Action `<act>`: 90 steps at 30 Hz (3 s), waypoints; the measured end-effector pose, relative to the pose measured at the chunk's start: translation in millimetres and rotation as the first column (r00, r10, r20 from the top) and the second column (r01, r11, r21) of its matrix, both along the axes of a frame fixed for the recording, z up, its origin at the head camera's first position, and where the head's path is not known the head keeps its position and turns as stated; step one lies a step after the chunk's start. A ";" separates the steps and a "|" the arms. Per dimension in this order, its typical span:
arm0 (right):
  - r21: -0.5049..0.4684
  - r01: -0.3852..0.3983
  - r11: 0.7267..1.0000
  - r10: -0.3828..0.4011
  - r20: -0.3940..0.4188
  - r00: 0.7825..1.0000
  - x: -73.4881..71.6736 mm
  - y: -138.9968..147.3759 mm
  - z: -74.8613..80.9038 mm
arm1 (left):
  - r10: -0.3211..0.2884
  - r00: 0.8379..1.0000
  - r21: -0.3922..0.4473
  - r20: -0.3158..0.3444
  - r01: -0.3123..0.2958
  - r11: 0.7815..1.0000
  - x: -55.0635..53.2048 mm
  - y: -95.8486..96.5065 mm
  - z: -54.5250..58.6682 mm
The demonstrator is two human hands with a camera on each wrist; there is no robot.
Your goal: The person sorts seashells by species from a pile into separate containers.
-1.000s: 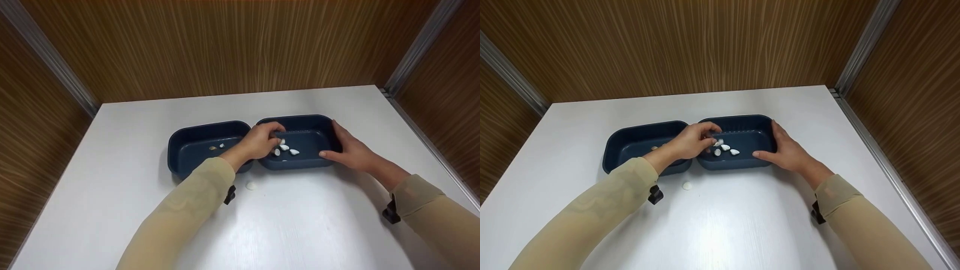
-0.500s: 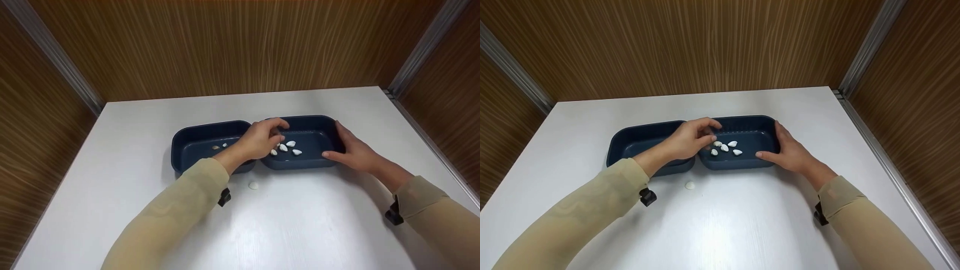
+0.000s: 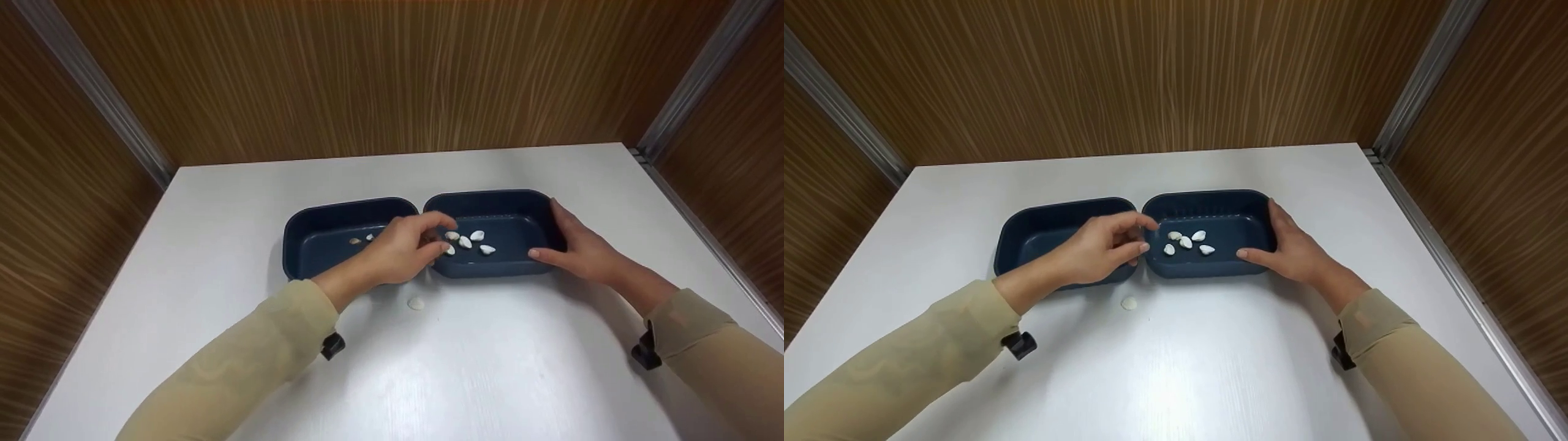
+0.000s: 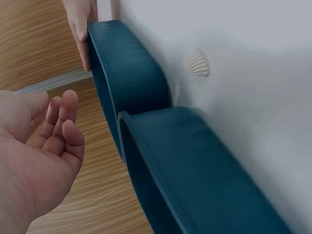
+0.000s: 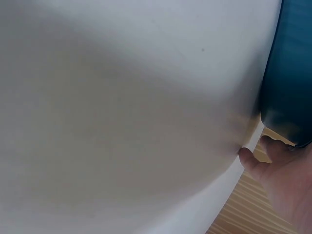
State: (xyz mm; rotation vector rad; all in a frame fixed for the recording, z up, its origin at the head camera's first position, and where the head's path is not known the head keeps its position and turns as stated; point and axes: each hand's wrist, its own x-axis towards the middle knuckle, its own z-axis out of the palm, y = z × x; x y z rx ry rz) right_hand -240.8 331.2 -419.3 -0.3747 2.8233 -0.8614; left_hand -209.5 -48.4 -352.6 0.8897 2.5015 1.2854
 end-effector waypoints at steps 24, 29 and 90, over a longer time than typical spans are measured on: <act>0.003 -0.010 1.000 0.010 -0.009 1.000 0.5 -1.1 -0.4 | 0.020 0.989 -0.011 0.145 -0.019 1.000 46.0 -38.2 -66.5; 0.008 -0.005 1.000 0.005 -0.006 1.000 0.0 -0.6 0.1 | 0.026 0.992 -0.031 0.123 -0.022 0.999 47.7 -42.2 -82.6; 0.007 0.012 1.000 -0.012 0.016 1.000 2.3 -1.8 0.7 | 0.101 0.994 -0.032 -0.036 -0.102 0.994 45.0 -33.6 -110.9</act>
